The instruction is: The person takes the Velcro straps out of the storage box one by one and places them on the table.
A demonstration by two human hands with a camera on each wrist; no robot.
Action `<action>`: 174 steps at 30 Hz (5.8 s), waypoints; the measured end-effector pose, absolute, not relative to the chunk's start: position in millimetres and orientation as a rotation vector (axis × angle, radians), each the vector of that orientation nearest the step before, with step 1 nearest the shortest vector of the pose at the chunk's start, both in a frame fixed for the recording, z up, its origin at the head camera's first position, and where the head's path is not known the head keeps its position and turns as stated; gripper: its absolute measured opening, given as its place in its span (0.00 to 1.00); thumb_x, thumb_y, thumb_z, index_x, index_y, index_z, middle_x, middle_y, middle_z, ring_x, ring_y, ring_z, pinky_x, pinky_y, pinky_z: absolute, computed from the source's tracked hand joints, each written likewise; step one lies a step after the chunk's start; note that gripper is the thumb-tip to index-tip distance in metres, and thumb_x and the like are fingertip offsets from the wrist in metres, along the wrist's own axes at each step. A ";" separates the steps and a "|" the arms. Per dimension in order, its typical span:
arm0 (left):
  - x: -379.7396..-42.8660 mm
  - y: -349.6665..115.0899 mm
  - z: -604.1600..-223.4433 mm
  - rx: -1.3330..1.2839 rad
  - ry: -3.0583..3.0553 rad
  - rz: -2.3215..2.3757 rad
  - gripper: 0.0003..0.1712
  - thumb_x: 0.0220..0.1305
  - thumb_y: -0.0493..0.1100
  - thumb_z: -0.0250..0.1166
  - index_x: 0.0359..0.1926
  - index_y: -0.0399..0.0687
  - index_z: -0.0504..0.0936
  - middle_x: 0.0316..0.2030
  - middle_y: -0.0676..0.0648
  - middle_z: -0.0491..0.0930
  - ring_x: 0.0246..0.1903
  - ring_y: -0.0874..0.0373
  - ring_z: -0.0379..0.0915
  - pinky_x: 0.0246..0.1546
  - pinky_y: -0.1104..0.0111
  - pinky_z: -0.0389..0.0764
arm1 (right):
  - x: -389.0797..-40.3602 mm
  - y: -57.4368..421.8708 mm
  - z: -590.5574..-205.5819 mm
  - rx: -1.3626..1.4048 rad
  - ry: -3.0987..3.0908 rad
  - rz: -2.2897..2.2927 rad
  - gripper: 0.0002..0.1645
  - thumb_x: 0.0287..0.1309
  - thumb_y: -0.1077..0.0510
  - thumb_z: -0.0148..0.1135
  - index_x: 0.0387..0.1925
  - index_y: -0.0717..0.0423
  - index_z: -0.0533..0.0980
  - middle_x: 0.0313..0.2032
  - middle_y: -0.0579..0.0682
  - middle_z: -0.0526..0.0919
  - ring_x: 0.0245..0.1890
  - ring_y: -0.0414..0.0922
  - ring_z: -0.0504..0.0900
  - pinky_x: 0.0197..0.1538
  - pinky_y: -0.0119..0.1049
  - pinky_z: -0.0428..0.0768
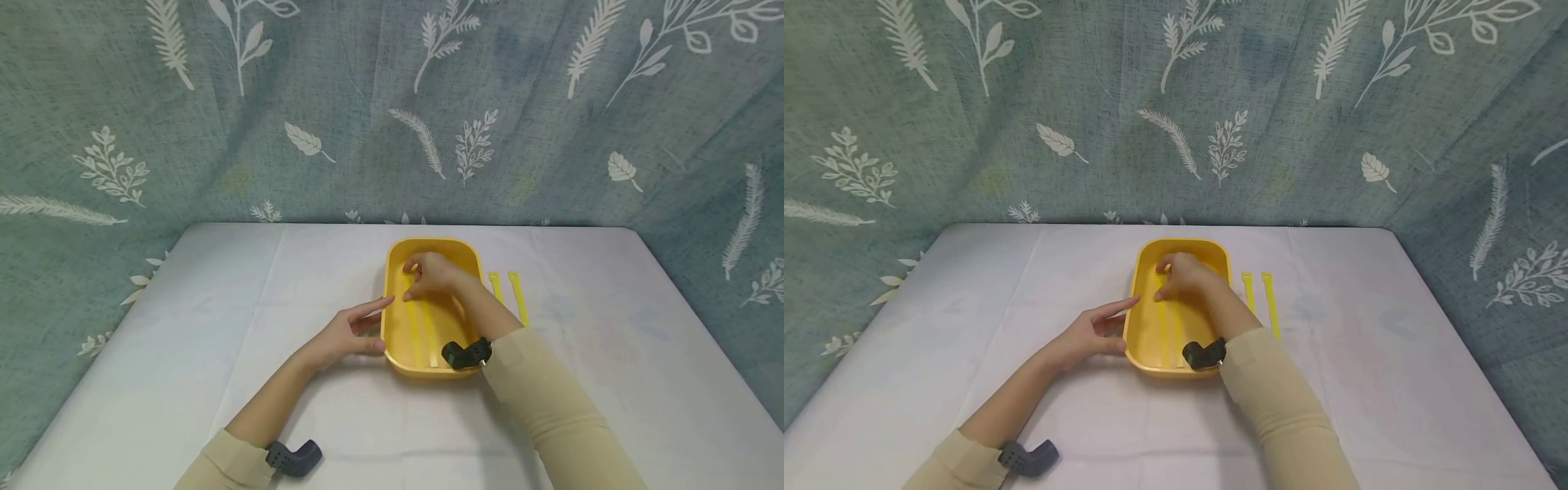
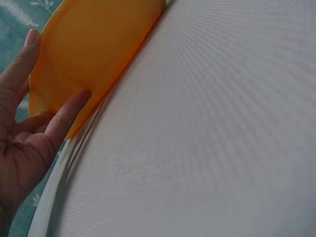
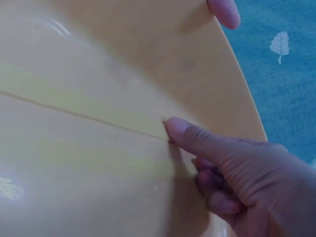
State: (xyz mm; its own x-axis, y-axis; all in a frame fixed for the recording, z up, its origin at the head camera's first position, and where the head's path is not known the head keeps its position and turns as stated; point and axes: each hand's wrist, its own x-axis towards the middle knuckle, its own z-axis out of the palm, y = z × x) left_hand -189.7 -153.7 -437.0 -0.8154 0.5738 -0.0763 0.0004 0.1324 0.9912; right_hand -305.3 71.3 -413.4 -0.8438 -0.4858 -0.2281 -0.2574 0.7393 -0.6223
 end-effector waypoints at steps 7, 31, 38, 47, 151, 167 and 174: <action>-190.0 -154.0 -436.5 0.551 1.959 1.733 0.46 0.53 0.41 0.72 0.71 0.50 0.60 0.71 0.52 0.55 0.70 0.47 0.52 0.66 0.58 0.62 | -304.3 67.9 -414.4 -0.564 2.589 -0.840 0.34 0.39 0.49 0.78 0.48 0.57 0.76 0.28 0.48 0.75 0.29 0.41 0.72 0.33 0.28 0.71; -189.0 -153.5 -439.6 0.586 1.972 1.740 0.47 0.52 0.43 0.73 0.71 0.50 0.59 0.72 0.52 0.55 0.70 0.47 0.51 0.68 0.56 0.57 | -307.2 64.4 -418.9 -0.662 2.606 -1.054 0.16 0.55 0.55 0.68 0.42 0.59 0.77 0.26 0.50 0.79 0.23 0.40 0.74 0.25 0.26 0.72; -189.8 -153.8 -440.5 0.605 1.978 1.736 0.46 0.54 0.42 0.72 0.71 0.51 0.60 0.72 0.51 0.54 0.69 0.46 0.52 0.68 0.57 0.59 | -306.6 64.1 -417.0 -0.505 2.418 -1.399 0.20 0.57 0.59 0.65 0.51 0.64 0.75 0.30 0.56 0.84 0.25 0.42 0.81 0.29 0.32 0.82; -190.0 -153.6 -441.9 0.593 1.979 1.736 0.47 0.52 0.45 0.73 0.71 0.50 0.60 0.72 0.50 0.54 0.69 0.45 0.52 0.67 0.58 0.60 | -304.7 63.2 -412.2 -0.411 2.158 -1.705 0.25 0.56 0.65 0.64 0.57 0.64 0.72 0.31 0.56 0.85 0.30 0.45 0.85 0.40 0.42 0.85; -189.8 -156.9 -443.0 0.595 1.967 1.770 0.52 0.47 0.52 0.74 0.71 0.48 0.59 0.72 0.52 0.55 0.70 0.47 0.51 0.67 0.60 0.61 | -215.7 205.9 -312.9 -0.793 2.185 -1.732 0.53 0.52 0.73 0.63 0.73 0.48 0.50 0.72 0.52 0.54 0.31 0.49 0.86 0.38 0.40 0.85; -185.7 -156.8 -442.9 0.567 1.962 1.773 0.48 0.51 0.44 0.73 0.71 0.51 0.60 0.71 0.54 0.56 0.70 0.49 0.52 0.68 0.60 0.59 | -196.3 253.1 -342.6 -0.682 2.340 -1.633 0.55 0.50 0.71 0.66 0.74 0.45 0.48 0.72 0.42 0.56 0.30 0.48 0.86 0.40 0.35 0.84; -186.6 -156.5 -443.8 0.567 1.956 1.771 0.50 0.50 0.48 0.74 0.71 0.50 0.59 0.71 0.54 0.56 0.70 0.49 0.53 0.68 0.61 0.60 | -189.9 274.4 -354.7 -0.624 2.363 -1.606 0.56 0.51 0.70 0.66 0.74 0.44 0.47 0.72 0.43 0.54 0.31 0.48 0.86 0.41 0.33 0.84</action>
